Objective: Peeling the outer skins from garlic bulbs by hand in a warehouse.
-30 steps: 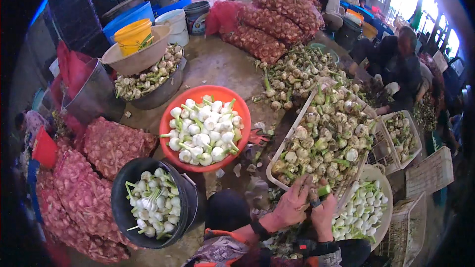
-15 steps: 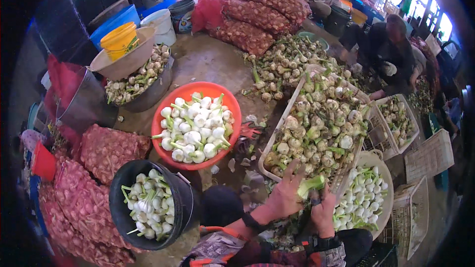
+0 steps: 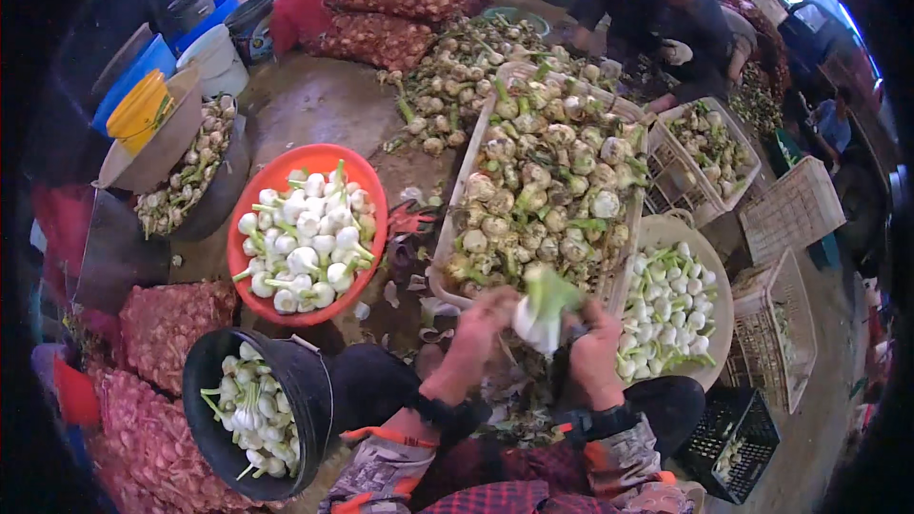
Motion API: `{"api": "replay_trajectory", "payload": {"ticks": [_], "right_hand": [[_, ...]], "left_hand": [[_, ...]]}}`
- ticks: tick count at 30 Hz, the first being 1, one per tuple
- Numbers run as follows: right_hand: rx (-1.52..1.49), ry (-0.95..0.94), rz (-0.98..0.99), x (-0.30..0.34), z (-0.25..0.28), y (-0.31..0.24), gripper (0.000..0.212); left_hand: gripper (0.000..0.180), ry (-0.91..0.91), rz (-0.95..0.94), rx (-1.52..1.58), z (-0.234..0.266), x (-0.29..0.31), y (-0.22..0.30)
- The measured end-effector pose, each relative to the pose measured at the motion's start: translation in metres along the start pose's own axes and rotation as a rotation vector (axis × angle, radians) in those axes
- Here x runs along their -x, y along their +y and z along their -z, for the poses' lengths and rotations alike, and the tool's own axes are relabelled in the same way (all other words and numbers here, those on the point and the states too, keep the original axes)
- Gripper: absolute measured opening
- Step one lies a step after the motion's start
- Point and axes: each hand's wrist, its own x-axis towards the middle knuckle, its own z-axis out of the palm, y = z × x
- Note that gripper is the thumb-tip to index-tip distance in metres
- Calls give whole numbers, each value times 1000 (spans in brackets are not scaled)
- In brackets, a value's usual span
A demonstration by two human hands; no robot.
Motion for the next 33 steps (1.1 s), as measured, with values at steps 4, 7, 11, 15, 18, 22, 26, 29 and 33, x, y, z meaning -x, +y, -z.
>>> {"api": "replay_trajectory", "payload": {"ticks": [4, 7, 11, 15, 18, 22, 26, 29, 33], "right_hand": [[-512, -85, -346, 16, -32, 2, 30], [-819, -134, -349, 11, -31, 4, 31], [-227, 50, -22, -3, 35, -7, 27], [516, -161, -328, 14, 80, 45, 32], [854, -460, -33, 36, 44, 26, 40], [745, -394, 282, 20, 4, -20, 55], [972, -384, 447, 21, -14, -16, 54], [1073, -410, 462, 28, -21, -16, 47], [1119, -334, 525, 29, -18, -5, 41]], "left_hand": [[33, -20, -4, 210, 1, 0, -20], [31, 21, -56, 484, 18, -10, -25], [35, -338, -175, 921, 35, -8, -6], [50, -200, -268, 436, 13, -3, 9], [59, -105, -339, 169, 14, -8, -13], [42, -30, -638, -224, 13, -9, -21], [34, -18, -807, -593, 11, -7, -13], [35, -39, -818, -667, 15, -1, -7], [39, -95, -773, -678, 13, -2, -2]]}}
